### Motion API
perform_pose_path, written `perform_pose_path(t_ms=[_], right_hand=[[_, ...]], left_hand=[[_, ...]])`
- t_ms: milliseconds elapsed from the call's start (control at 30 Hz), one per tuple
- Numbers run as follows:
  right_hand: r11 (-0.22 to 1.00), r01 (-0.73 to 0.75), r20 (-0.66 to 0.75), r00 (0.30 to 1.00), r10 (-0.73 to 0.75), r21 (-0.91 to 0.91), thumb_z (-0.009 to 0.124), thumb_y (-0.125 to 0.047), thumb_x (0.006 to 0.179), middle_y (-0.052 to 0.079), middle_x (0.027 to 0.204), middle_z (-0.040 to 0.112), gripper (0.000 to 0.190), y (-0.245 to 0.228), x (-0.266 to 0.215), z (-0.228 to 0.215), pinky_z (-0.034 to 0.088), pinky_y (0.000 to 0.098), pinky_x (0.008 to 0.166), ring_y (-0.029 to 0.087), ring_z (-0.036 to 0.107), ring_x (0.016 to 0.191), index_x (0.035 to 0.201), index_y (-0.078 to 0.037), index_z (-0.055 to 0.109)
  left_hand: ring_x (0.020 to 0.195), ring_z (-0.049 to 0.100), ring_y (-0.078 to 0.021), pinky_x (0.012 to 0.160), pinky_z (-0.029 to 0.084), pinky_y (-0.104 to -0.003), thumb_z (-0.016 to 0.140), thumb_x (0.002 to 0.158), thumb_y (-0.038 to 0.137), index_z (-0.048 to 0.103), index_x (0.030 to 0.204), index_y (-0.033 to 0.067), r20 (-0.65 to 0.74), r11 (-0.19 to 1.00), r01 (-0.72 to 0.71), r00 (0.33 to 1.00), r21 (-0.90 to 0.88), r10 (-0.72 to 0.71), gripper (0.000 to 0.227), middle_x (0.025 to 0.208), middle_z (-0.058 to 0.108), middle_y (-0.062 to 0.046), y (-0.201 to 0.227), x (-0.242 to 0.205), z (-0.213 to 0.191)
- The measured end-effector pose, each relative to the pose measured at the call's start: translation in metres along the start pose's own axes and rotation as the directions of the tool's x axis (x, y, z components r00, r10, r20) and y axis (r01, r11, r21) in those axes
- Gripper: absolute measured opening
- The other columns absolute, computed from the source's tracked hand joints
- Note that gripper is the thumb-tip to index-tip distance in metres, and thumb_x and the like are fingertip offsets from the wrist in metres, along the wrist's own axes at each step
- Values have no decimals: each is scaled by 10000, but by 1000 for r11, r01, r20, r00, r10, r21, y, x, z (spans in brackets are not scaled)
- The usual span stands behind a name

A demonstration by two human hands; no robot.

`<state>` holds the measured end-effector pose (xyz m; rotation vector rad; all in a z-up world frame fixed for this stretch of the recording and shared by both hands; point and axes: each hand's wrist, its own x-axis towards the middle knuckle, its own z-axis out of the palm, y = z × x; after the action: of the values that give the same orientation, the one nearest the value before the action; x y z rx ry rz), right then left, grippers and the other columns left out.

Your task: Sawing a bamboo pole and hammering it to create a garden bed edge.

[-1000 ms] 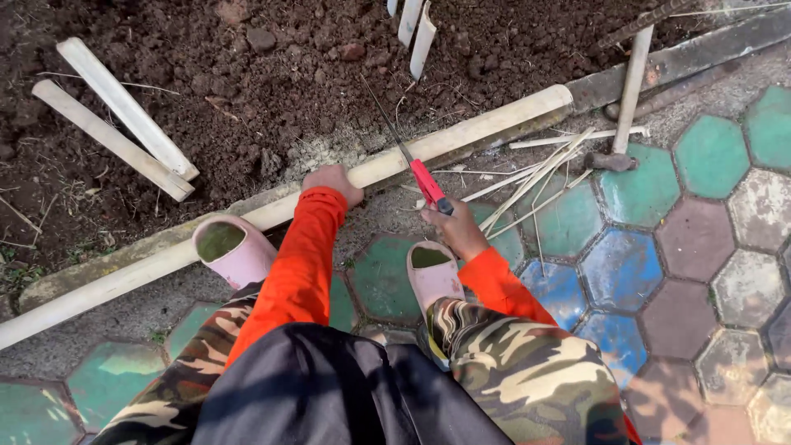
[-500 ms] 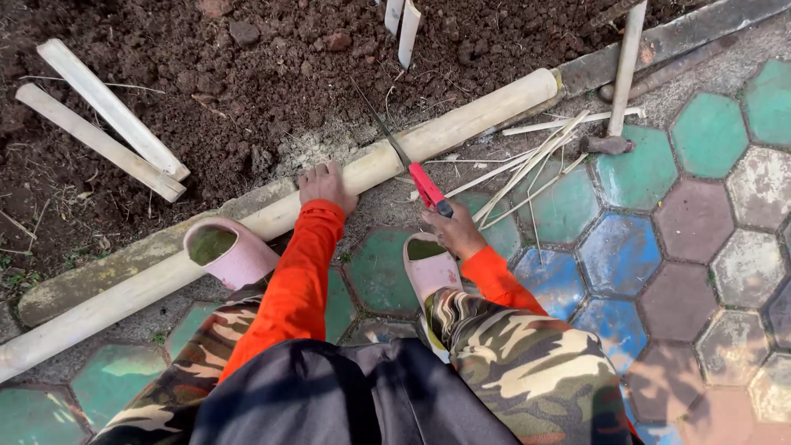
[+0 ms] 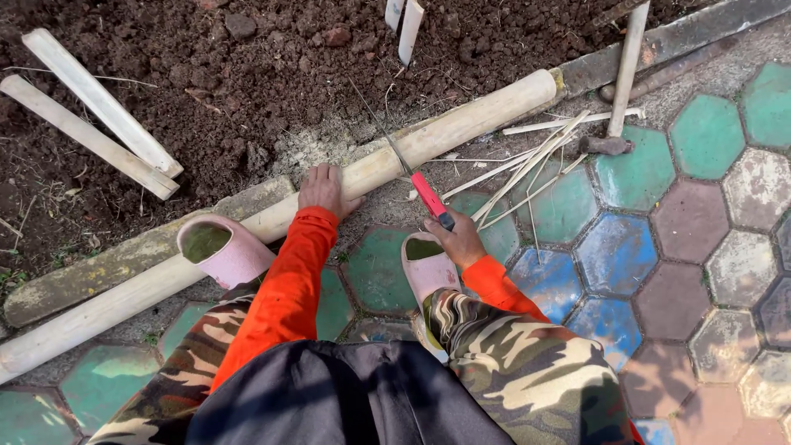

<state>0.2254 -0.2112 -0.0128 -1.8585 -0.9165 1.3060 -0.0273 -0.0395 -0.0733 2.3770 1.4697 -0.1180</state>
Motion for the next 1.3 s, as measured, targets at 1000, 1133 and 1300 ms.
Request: perform_pose_path(t_ms=[1000, 1133, 1300], right_hand=[[947, 3, 95, 995, -36, 321, 726, -170, 951, -48, 806, 608, 192, 27, -14, -3, 415, 223, 599, 26, 518, 687, 1046, -23, 646], [951, 18, 71, 997, -42, 308, 722, -171, 954, -51, 777, 552, 208, 52, -13, -7, 375, 236, 602, 40, 459, 679, 1067, -17, 640], [999, -7, 9, 1000, 6, 39, 725, -203, 926, -23, 738, 589, 232, -2, -9, 2, 442, 286, 633, 89, 506, 679, 964, 16, 660]], left_hand=[[1026, 674, -309, 943, 468, -459, 677, 675, 901, 623, 1149, 45, 115, 991, 75, 989, 115, -88, 979, 1098, 696, -165, 19, 5, -38], [1029, 675, -317, 946, 470, -464, 705, 633, 886, 626, 1144, 62, 126, 992, 95, 986, 84, -105, 972, 1099, 699, -165, 17, 13, -37], [1008, 677, -349, 935, 489, -442, 705, 667, 867, 621, 1178, 58, 241, 976, 176, 949, 128, -203, 961, 1106, 698, -159, 19, 21, -45]])
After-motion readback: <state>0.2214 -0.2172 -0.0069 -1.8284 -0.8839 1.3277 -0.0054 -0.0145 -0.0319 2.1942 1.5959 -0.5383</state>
